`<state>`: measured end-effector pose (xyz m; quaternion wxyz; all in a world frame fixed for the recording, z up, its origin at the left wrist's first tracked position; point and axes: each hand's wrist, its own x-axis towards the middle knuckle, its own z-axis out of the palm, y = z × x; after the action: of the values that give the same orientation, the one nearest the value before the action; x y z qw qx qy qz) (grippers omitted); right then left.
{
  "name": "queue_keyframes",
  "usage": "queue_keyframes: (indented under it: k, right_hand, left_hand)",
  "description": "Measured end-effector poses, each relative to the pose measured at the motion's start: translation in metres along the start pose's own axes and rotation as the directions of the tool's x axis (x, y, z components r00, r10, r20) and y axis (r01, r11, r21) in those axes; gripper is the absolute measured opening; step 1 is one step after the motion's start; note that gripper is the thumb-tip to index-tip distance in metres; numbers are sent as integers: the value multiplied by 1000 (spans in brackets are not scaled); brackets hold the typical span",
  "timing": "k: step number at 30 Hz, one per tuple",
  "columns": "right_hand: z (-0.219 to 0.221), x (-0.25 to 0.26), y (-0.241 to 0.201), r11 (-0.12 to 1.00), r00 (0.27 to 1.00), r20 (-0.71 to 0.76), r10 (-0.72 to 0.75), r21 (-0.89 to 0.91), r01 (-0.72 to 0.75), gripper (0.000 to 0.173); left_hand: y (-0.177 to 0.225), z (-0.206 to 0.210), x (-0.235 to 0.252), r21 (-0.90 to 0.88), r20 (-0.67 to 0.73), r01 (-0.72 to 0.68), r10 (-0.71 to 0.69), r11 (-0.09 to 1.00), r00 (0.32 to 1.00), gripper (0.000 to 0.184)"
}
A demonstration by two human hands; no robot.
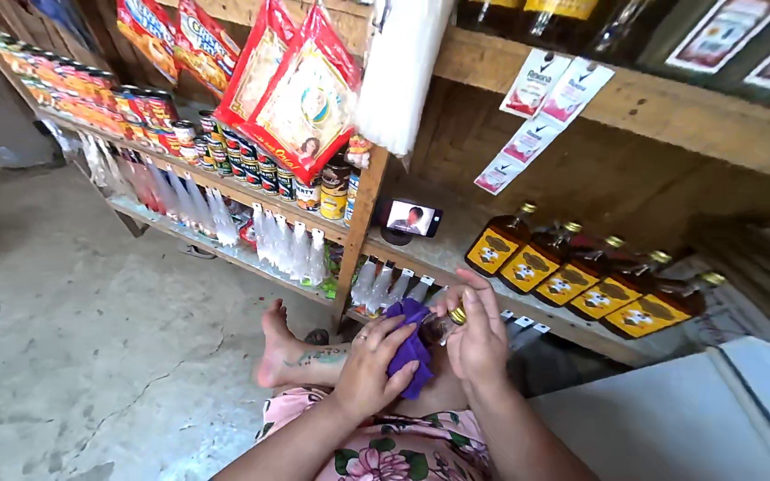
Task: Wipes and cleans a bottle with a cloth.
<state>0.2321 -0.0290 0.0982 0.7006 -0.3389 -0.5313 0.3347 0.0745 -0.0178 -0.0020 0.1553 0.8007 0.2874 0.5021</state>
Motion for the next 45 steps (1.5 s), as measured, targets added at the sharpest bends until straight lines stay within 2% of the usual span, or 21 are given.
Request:
queue_keyframes:
  k: [4,8,12,16,23,27,29,31,34,37,39,42,45]
  right_hand:
    - [-3,-4,3,999,998,-44,-38,7,38,22]
    - [-9,-6,1,999,992,-124,-32,33,36,22]
    - [-12,-11,0,997,988,-149,-42,54,51,22]
    - [-9,-20,0,995,991,-112,-76,50,82,22]
    - [-2,-39,2,981,981,39,-188,-32,189,19]
    - [-1,-38,-4,987,988,90,-128,-87,136,18]
    - [1,-33,-10,993,993,91,-74,-90,82,19]
    - [4,-26,-11,998,998,26,-57,-39,58,19]
    - [4,-9,-13,992,995,-76,-62,101,70,19]
    - [-2,-1,-19,975,989,98,-107,207,85,16]
    - [-5,3,-19,966,954,249,-164,237,104,14]
    - [-10,10,-8,953,902,371,-221,279,119,13]
    - [-15,11,2,949,867,448,-218,305,81,13]
  left_hand:
    - [-16,4,-11,-83,19,-27,28,996,999,48]
    - [-26,7,-21,-138,57,4,4,990,998,53]
    - [-52,3,-36,-205,201,84,-42,975,979,56]
    - [-88,-1,-60,-177,354,163,-92,971,931,55]
    - [-115,-6,-69,-71,376,133,-97,989,922,53]
    - [-124,-7,-65,-52,355,124,-98,991,930,42]
    - [-128,-12,-61,7,387,176,-165,984,907,37]
    - [-131,-20,-55,68,408,271,-275,960,871,38]
    - [-137,-25,-50,-22,258,495,-473,869,842,42]
    - [-142,-32,-47,-236,108,617,-611,750,784,42]
    - [-144,-36,-48,-309,94,631,-637,712,765,44]
    - [-142,-38,-51,-289,108,604,-602,743,792,45]
    - [-140,-35,-55,-277,101,572,-569,772,816,43]
